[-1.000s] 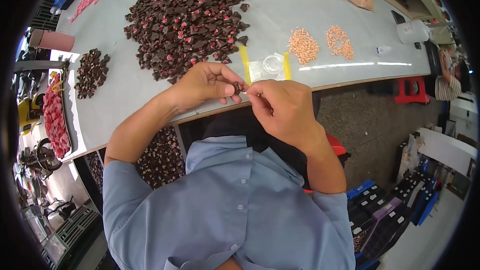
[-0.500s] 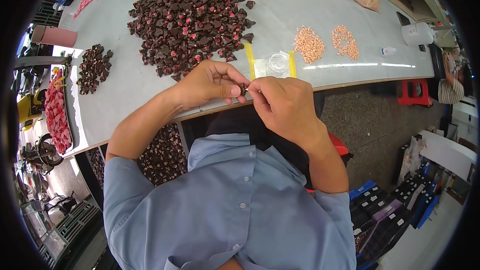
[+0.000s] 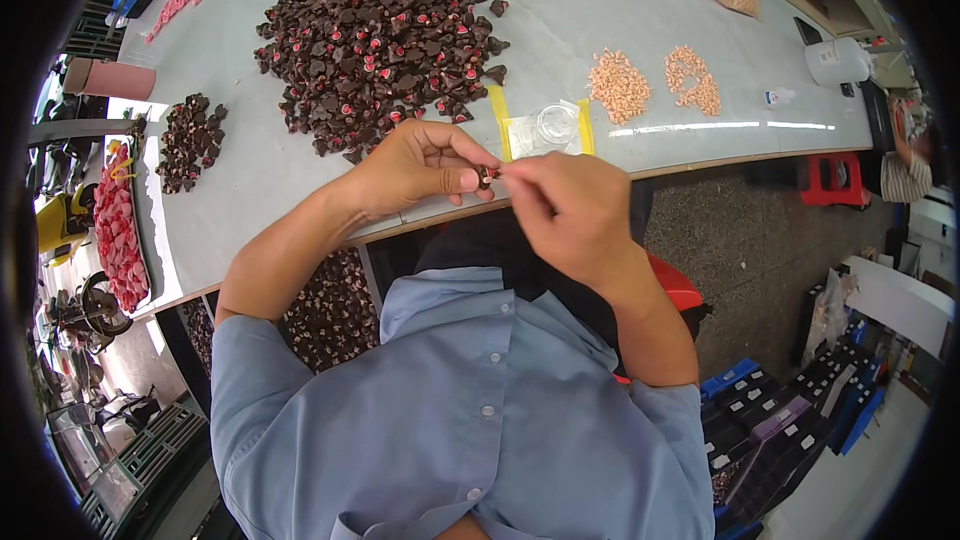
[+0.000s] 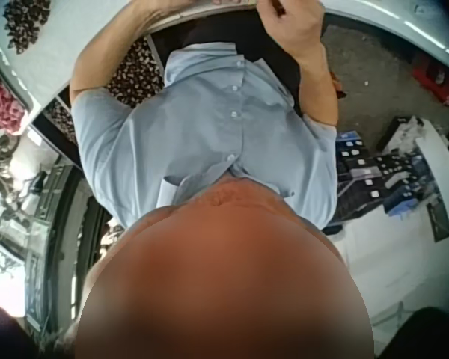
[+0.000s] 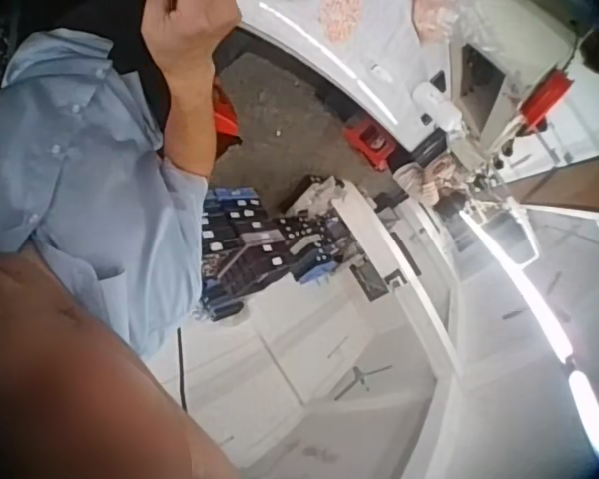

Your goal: Assembling small plastic components at a workbench.

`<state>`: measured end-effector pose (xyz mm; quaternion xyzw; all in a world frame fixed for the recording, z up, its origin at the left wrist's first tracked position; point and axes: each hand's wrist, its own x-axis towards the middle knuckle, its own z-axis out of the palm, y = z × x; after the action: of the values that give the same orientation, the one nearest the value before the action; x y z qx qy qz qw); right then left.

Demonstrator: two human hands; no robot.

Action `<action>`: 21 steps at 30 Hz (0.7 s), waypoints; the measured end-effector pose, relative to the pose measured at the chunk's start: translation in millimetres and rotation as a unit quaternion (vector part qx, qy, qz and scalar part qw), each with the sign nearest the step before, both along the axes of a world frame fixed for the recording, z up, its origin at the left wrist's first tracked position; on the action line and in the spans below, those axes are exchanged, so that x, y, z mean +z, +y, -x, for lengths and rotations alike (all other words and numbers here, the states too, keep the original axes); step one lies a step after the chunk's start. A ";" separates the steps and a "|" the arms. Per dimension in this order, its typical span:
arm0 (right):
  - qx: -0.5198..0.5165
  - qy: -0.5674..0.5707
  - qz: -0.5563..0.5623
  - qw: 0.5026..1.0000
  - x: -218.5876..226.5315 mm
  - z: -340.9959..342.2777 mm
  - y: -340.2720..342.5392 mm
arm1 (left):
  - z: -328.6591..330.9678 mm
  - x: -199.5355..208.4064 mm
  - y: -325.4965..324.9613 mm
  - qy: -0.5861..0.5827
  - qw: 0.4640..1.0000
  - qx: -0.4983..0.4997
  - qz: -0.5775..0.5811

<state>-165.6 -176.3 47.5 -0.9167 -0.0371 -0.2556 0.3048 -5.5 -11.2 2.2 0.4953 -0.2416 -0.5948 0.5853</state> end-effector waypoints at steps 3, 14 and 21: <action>-0.097 -0.027 -0.085 0.991 1.9 14.5 -23.5 | 0.6 -1.1 -1.6 0.003 1.000 -0.010 0.010; -0.401 0.080 -0.045 0.911 -33.0 48.4 -161.5 | -1.2 5.6 3.1 -0.025 0.999 -0.016 -0.046; -0.358 0.187 0.048 0.914 -26.3 28.2 -157.2 | 0.5 3.5 -0.8 -0.019 0.999 -0.010 -0.036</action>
<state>-193.8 -333.5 21.3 -0.9132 0.3387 -0.1697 0.1503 -6.0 -12.0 5.7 0.5252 -0.2361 -0.5993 0.5562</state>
